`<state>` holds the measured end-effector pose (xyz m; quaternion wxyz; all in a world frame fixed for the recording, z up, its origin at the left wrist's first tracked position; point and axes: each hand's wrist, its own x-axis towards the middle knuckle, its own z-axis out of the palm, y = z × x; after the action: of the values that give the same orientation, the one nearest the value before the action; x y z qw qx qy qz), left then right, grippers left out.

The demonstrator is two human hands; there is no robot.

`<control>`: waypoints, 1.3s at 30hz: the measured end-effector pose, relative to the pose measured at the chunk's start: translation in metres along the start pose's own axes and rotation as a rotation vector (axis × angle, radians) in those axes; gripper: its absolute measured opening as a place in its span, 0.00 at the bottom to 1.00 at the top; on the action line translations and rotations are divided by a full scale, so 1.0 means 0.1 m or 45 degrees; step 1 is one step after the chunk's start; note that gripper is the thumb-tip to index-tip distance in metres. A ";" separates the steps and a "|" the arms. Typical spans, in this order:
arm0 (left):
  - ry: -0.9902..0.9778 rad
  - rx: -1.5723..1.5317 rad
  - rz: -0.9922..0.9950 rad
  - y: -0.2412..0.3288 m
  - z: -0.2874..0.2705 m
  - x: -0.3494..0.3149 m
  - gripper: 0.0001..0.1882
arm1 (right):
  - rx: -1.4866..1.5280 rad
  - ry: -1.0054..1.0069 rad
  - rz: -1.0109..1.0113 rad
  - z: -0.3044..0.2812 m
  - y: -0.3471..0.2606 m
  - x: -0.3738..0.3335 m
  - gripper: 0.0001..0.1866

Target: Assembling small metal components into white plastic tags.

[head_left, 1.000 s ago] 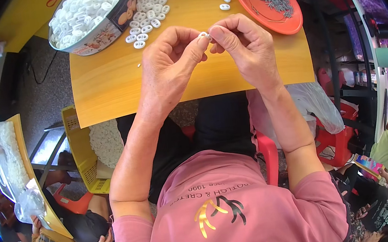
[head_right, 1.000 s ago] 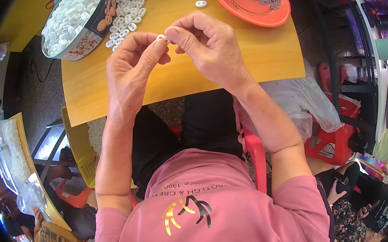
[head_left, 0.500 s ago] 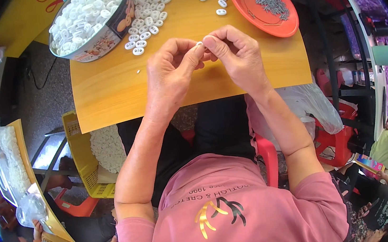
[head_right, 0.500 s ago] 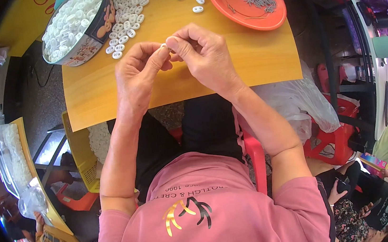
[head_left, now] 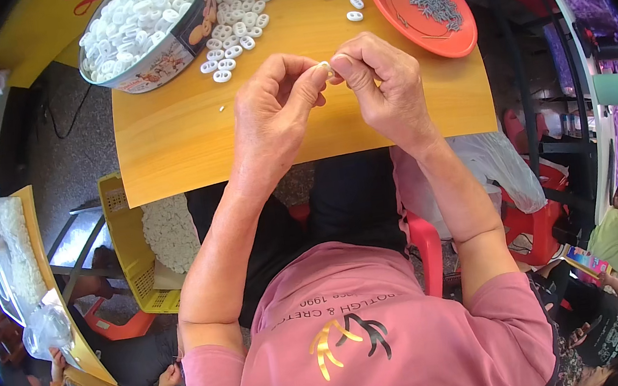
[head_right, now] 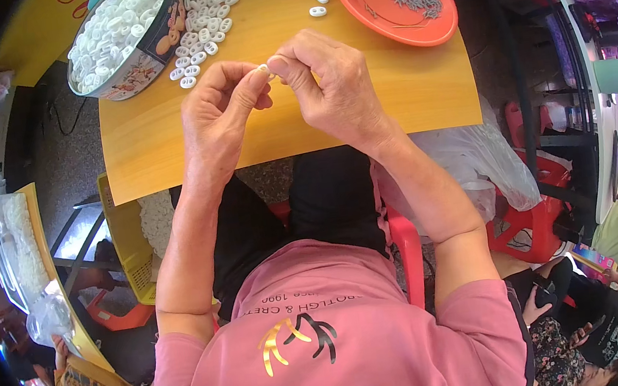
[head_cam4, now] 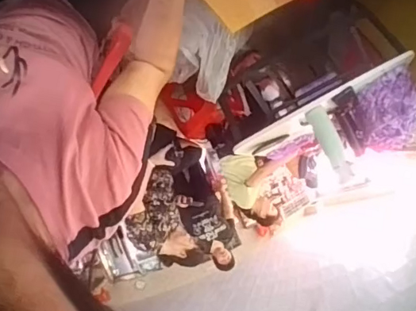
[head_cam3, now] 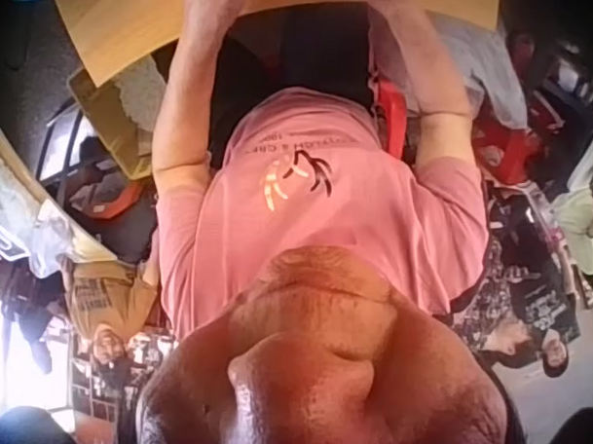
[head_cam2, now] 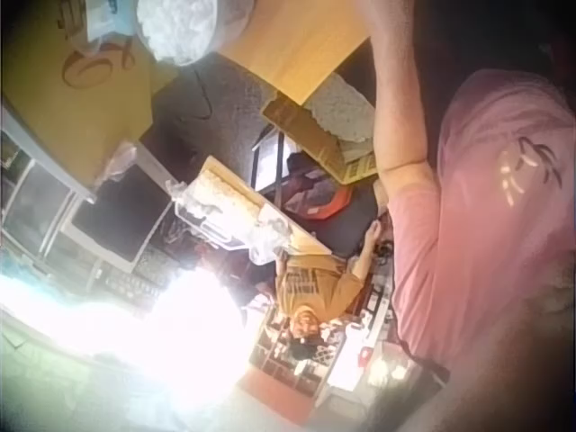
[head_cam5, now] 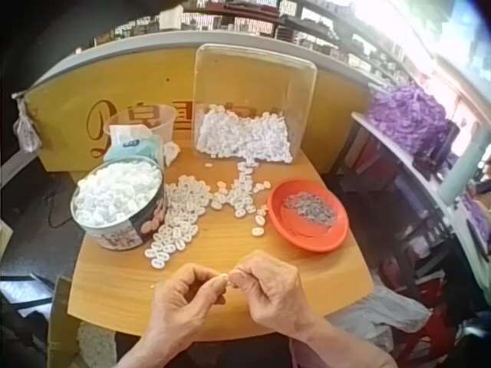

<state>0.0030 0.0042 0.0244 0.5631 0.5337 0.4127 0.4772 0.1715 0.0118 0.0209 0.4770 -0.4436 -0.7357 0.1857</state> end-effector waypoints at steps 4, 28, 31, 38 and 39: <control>0.050 0.048 0.048 -0.03 0.05 0.01 0.10 | 0.128 0.048 0.069 0.11 0.02 -0.06 0.06; -0.029 -0.135 -0.121 -0.03 -0.09 0.01 0.11 | -0.100 -0.105 -0.352 -0.01 0.04 0.15 0.05; 0.008 -0.129 -0.079 -0.04 -0.07 -0.01 0.10 | -0.020 -0.115 -0.302 0.05 0.04 0.12 0.05; 0.149 -0.126 -0.053 -0.14 0.03 -0.03 0.08 | -0.122 -0.015 -0.321 0.16 0.07 0.05 0.04; 0.160 -0.098 -0.050 -0.15 0.03 -0.03 0.08 | -0.157 -0.006 -0.331 0.16 0.08 0.04 0.04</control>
<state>0.0070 0.0014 0.0101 0.5655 0.4724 0.4389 0.5142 0.1604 0.0217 0.0096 0.4672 -0.3725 -0.7981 0.0776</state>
